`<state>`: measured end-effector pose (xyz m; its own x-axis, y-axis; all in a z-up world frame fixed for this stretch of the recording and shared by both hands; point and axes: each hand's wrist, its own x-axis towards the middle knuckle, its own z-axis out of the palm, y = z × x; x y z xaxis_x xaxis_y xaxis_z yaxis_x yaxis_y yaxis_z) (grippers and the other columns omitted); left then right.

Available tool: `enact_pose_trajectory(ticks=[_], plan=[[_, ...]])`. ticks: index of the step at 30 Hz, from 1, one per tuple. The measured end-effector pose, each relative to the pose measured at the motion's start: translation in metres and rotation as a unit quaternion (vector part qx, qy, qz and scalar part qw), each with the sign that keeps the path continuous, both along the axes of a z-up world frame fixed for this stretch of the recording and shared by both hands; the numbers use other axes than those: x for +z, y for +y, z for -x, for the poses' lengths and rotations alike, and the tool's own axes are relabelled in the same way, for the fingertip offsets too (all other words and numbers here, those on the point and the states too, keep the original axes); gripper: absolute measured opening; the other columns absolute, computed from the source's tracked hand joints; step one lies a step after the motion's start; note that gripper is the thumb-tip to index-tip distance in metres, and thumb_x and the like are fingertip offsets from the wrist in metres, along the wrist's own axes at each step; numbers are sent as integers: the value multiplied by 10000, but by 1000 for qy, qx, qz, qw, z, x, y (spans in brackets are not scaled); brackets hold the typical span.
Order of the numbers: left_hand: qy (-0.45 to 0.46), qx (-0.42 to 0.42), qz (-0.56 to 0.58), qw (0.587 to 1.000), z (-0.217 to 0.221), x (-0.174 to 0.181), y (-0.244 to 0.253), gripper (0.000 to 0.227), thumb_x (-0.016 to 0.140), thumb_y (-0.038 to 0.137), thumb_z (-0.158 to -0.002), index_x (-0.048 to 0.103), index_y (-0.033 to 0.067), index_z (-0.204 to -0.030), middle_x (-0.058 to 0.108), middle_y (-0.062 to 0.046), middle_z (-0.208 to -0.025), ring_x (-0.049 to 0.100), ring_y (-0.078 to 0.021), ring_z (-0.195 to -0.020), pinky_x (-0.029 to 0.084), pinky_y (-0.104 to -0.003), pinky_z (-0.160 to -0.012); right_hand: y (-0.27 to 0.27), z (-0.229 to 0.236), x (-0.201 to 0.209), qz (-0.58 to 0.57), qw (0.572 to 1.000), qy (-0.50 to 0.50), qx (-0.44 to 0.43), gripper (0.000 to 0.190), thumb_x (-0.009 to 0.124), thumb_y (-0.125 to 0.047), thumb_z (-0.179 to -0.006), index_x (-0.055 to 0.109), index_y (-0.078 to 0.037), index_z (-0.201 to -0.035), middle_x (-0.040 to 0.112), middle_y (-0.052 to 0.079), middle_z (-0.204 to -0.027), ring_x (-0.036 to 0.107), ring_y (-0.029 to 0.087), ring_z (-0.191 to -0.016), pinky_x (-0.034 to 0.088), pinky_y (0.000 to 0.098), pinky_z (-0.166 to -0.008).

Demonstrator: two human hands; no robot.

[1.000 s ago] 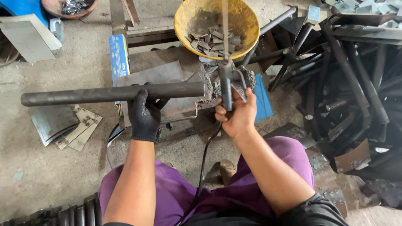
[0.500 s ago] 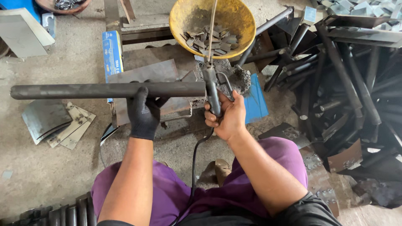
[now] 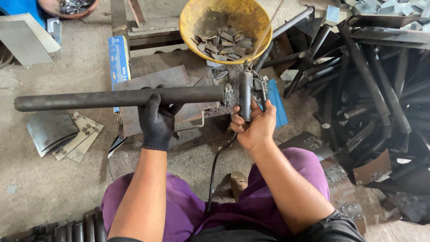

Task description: The person welds a metal pipe to a flat metal plate using a welding torch. They then pick up a metal cylinder and weld it to the same plate. The person is sitting on the floor in a workshop environment.

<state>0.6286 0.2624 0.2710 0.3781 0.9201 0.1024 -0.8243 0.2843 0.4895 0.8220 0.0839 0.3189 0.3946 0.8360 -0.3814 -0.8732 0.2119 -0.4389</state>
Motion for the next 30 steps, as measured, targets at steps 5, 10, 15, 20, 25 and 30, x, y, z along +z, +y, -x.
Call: enact_pose_trajectory(ticks=[5, 10, 15, 20, 25, 30], plan=[[17, 1, -20, 1000, -10, -6, -6, 288, 665, 76, -985, 527, 135, -1231, 655, -124, -1254, 668, -322, -1150, 606, -625, -945, 1, -5, -5, -40, 995, -29, 85, 669, 231, -603, -1005, 636, -132, -1256, 615, 139, -847, 470, 173, -546, 313, 293, -453], [40, 31, -47, 998, 1, -9, 2, 311, 652, 64, -979, 498, 136, -1239, 635, -145, -1264, 649, -292, -1188, 605, -615, -927, -11, -42, 9, 59, 981, -150, -106, 601, 313, -544, -962, 572, -102, -1277, 645, 143, -944, 566, 212, -713, 423, 337, -600], [116, 161, -119, 973, 10, 1, 32, 476, 706, 38, -961, 409, 67, -1332, 615, -184, -1284, 655, -308, -1215, 597, -558, -951, -47, -90, 28, -48, 901, -369, -222, 473, 647, -189, -856, 500, -53, -1285, 586, 100, -981, 605, 235, -872, 526, 410, -763], [230, 197, -78, 950, 7, 15, 61, 640, 754, 53, -859, 338, 74, -1344, 612, -125, -1203, 697, -242, -1022, 668, -461, -788, -93, -105, 76, -31, 812, -537, -227, 780, 749, -7, -730, 519, 0, -1475, 625, 84, -1013, 638, 183, -904, 534, 344, -742], [380, 221, -242, 865, 1, 3, 74, 537, 800, 16, -946, 429, -31, -1332, 695, -159, -1149, 734, -231, -970, 657, -350, -804, -103, -75, 107, -13, 726, -649, -229, 790, 937, -263, -831, 561, 66, -1443, 667, 42, -1200, 638, 107, -1062, 504, 224, -971], [388, 188, -219, 875, -12, 2, 73, 559, 814, 28, -896, 417, -30, -1286, 708, -151, -1055, 755, -217, -835, 657, -331, -710, -94, -54, 116, 4, 738, -653, -171, 777, 944, -310, -834, 579, 84, -1395, 686, 27, -1178, 650, 91, -1046, 510, 208, -976]])
